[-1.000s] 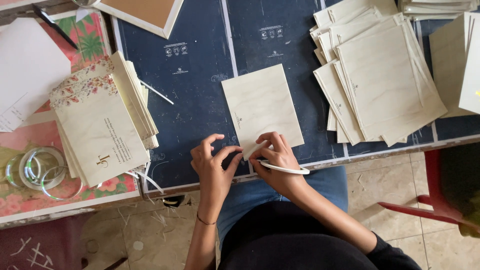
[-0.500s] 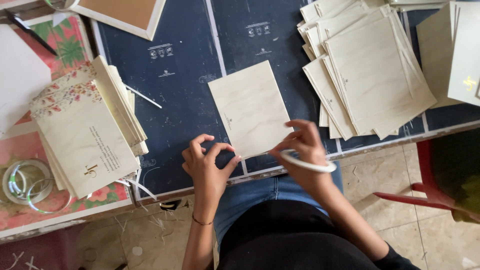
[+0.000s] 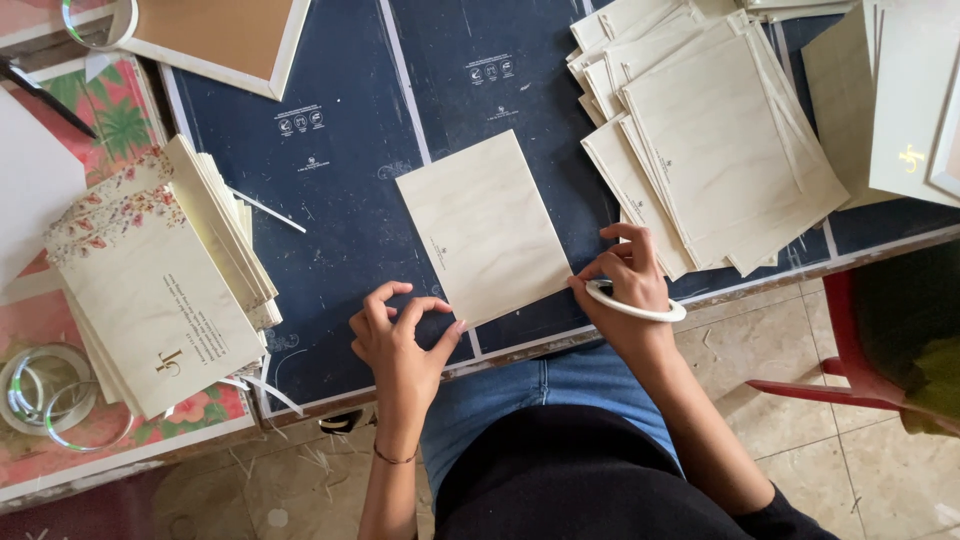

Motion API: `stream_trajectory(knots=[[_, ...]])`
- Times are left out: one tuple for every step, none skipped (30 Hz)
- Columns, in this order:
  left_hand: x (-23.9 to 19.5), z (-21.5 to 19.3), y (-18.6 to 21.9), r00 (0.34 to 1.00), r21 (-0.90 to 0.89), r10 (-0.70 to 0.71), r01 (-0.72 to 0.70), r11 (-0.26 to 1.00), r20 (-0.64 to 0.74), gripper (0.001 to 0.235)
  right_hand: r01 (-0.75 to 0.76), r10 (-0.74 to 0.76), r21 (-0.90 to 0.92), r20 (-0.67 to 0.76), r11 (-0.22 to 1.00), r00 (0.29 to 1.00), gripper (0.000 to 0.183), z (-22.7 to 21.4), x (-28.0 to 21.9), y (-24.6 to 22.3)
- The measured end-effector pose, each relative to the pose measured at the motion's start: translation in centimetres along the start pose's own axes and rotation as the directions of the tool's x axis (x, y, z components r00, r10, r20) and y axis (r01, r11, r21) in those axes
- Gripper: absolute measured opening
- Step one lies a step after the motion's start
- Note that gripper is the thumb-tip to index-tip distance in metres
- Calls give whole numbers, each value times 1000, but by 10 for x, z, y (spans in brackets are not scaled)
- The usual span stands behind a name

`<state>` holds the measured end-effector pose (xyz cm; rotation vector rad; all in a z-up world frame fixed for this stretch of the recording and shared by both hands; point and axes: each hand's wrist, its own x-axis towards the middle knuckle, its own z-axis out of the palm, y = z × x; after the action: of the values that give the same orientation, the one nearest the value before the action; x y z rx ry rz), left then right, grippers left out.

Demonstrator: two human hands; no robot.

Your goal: Applying strips of double-sided tape to the back of individual paper cards from a large stack for assembly.

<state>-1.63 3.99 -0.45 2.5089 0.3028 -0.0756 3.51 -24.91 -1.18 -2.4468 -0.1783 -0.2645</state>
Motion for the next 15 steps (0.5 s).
stream_trajectory(knots=[[3,0,0,1000,0,1,-1,1000,0,25,0,0,0,-1,1000,1000,17,4,-1,4],[4,1,0,999,-8,15,-15,1000,-33,26,44,-43,-43,19,998,999,16,8,-2,9],[6,1,0,997,-17,29,-30,999,-66,26,89,-85,-86,40,992,996,15,13,-3,13],[9,2,1,997,-16,28,-29,999,-67,26,90,-87,-85,40,992,995,15,17,-7,13],[11,4,3,992,-22,16,-19,1000,-122,23,161,-151,-104,99,981,984,15,21,-11,13],[14,5,5,984,-28,3,-9,1000,-175,21,232,-212,-120,158,965,964,16,25,-15,13],[12,10,10,984,-27,3,-8,1000,-177,21,233,-213,-119,157,965,964,16,29,-22,6],[11,15,16,977,-2,20,-21,1000,-214,23,293,-275,-70,190,954,942,16,33,-28,0],[10,20,21,967,24,38,-33,999,-251,25,350,-338,-19,219,937,916,16,37,-33,-7],[5,23,26,967,25,37,-32,999,-252,25,351,-339,-18,219,936,915,16,41,-33,-19],[-1,25,31,970,23,53,-49,999,-236,25,331,-331,28,164,943,929,15,45,-33,-30],[-6,29,37,973,18,68,-66,998,-221,25,313,-320,72,110,947,941,15,48,-32,-40],[-7,27,35,973,16,67,-65,998,-221,25,315,-321,70,111,947,941,15,53,-32,-48],[-8,25,33,969,28,93,-89,996,-229,22,299,-308,127,59,946,950,13,58,-32,-56],[-10,22,31,964,40,119,-113,993,-237,20,286,-292,183,8,941,956,11,62,-32,-64]])
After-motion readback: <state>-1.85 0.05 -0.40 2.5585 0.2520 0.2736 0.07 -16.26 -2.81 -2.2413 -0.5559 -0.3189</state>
